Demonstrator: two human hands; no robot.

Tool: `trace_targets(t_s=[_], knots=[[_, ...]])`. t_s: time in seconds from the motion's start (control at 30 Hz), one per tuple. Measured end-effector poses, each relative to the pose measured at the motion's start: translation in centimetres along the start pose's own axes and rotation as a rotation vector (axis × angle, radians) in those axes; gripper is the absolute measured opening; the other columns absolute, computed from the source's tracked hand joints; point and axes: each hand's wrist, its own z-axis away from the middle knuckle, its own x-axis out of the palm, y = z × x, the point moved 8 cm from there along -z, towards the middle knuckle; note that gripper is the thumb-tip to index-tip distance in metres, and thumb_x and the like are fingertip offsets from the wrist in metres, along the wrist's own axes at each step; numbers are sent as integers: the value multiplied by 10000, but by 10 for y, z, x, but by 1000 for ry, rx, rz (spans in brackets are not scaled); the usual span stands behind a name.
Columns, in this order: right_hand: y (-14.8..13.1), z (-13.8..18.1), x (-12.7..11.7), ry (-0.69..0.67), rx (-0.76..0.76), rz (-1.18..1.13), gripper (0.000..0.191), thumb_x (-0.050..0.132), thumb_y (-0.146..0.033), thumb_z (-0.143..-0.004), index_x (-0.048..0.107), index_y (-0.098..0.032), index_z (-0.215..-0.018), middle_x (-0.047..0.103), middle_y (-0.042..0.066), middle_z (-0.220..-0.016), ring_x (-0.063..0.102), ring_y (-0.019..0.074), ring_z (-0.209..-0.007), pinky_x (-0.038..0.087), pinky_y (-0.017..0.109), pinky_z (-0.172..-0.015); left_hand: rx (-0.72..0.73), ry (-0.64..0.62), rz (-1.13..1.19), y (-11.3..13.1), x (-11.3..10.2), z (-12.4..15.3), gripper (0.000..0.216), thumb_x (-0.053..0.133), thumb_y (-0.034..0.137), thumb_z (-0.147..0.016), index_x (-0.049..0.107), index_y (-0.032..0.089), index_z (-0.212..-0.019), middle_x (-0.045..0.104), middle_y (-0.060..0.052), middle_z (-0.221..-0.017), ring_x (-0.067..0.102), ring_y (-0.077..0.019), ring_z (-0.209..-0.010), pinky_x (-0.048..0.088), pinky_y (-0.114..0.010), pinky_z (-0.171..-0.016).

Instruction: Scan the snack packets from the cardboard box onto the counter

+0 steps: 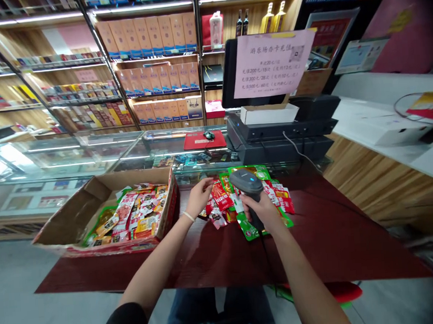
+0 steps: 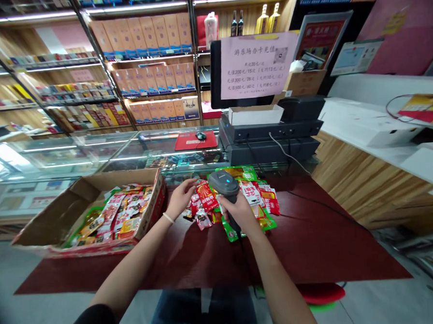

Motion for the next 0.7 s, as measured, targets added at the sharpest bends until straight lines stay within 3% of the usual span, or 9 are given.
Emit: trace_targets(t_s=[0.17, 0.33, 0.57, 0.7], knots=[[-9, -11, 38, -84, -35, 33, 344, 718, -484, -743, 527, -208, -672, 501, -47, -473, 453, 106, -346, 380, 233, -343, 11, 76, 123, 34, -46, 10, 283, 593, 232, -858, 633, 231, -1139, 701, -68, -1053, 654, -204, -1029, 476, -362, -983], [-6, -25, 98, -244, -10, 44, 383, 689, -491, -775, 509, -205, -594, 489, -40, -426, 455, 101, -325, 386, 225, -340, 33, 167, 101, 51, -125, 25, 298, 618, 256, -845, 636, 230, -1142, 696, -67, -1082, 644, -216, -1051, 471, -370, -995], [6, -37, 201, -428, 26, -24, 317, 705, -473, -766, 543, -205, -815, 523, -69, -503, 461, 97, -338, 378, 207, -319, -16, 391, -175, 10, -267, 51, 283, 652, 312, -815, 659, 208, -1078, 701, -73, -1029, 653, -206, -976, 480, -350, -944], [15, -37, 256, -519, 45, 7, 332, 702, -483, -763, 512, -213, -803, 522, -72, -502, 473, 100, -344, 382, 203, -316, -111, 481, -273, -27, -332, 67, 285, 681, 313, -770, 666, 185, -1025, 699, -78, -979, 655, -199, -919, 489, -340, -901]])
